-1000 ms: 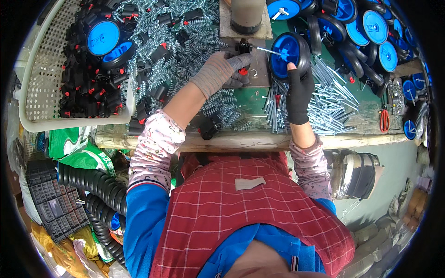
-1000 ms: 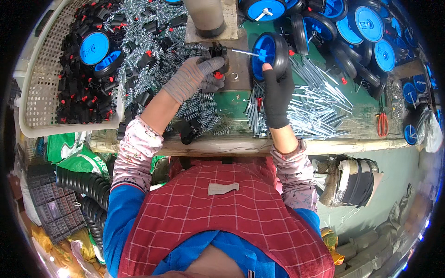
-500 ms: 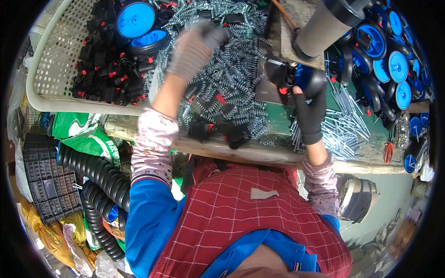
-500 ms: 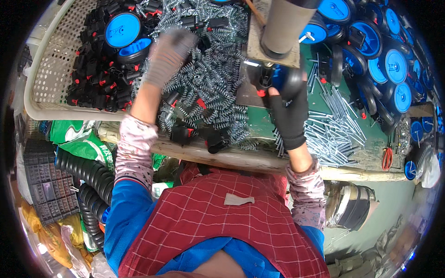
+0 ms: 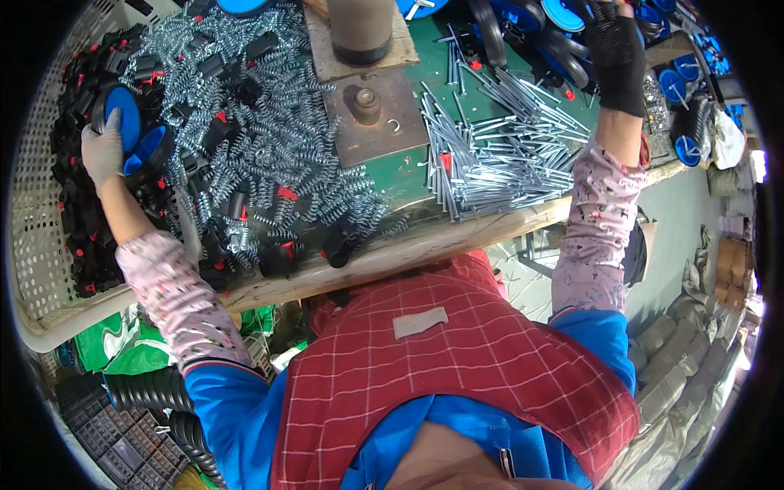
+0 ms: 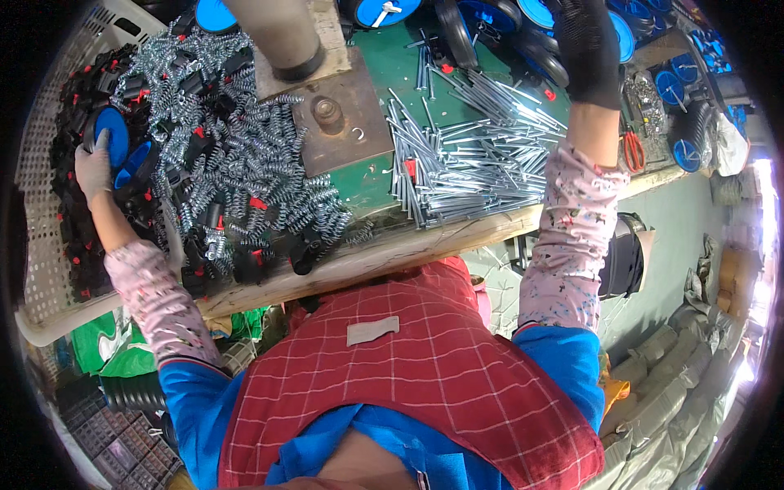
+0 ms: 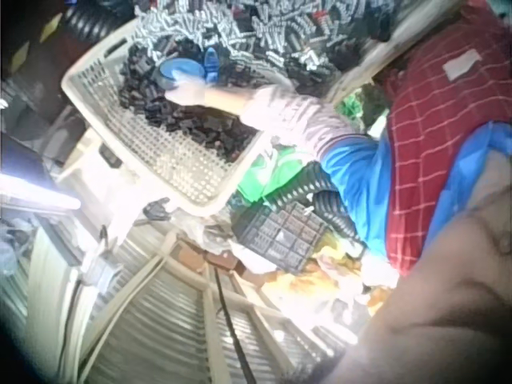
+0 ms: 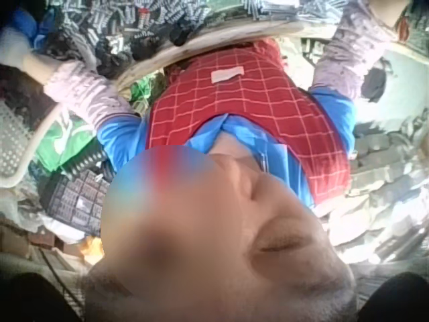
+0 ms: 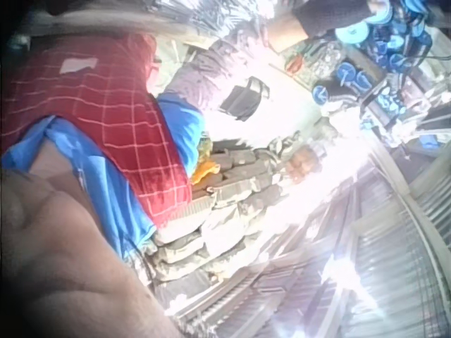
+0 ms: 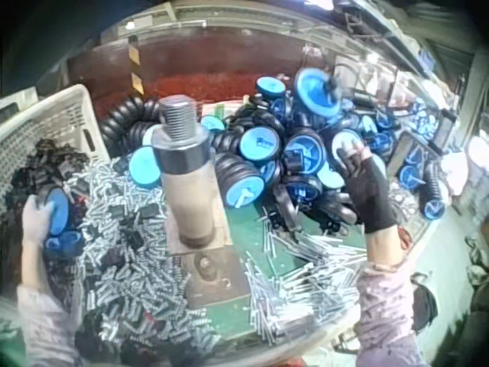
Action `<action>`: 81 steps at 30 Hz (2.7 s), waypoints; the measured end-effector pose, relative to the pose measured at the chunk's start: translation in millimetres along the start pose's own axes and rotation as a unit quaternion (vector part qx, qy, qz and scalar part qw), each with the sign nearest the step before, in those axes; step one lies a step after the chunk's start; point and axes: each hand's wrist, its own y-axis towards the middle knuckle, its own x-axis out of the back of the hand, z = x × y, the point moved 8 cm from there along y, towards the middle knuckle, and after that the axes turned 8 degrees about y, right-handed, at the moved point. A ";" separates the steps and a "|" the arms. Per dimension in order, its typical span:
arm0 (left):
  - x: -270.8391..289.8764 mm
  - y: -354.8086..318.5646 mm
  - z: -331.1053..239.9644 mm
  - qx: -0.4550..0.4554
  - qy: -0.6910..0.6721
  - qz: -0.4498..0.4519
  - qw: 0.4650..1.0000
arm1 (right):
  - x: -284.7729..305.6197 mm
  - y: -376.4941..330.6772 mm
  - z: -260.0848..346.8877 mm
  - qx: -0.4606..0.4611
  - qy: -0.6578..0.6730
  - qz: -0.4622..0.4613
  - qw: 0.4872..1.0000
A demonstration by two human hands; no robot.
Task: The person repeatedly picks up a black plastic housing with a blue cap, inserts a metal spring, and uses a metal rod to press the spring into place. They then place the assembled unit into a white basket. This process is repeated continuously throughout the clip.
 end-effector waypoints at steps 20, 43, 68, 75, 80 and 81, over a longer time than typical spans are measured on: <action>9.3 -380.6 -251.4 0.100 -0.663 0.475 0.570 | -116.4 -189.9 -106.7 -0.115 -0.272 0.205 0.933; 2.3 -404.5 -182.2 -0.393 0.028 0.544 0.740 | -41.6 -217.8 -110.4 -0.156 -0.370 0.007 0.916; -61.7 -371.2 -295.5 0.169 -0.599 0.627 0.468 | -54.3 -195.8 -136.0 -0.035 -0.279 -0.127 0.951; -61.7 -368.6 -295.9 0.149 -0.564 0.637 0.504 | -95.7 -208.0 -147.2 -0.045 -0.353 -0.052 0.933; -26.2 -328.9 -263.9 0.012 -0.537 0.539 0.649 | -138.2 -214.1 -154.8 0.083 -0.415 0.069 0.903; -38.3 -307.7 -238.7 -0.038 -0.478 0.466 0.743 | -133.1 -213.5 -160.1 -0.005 -0.392 0.067 0.917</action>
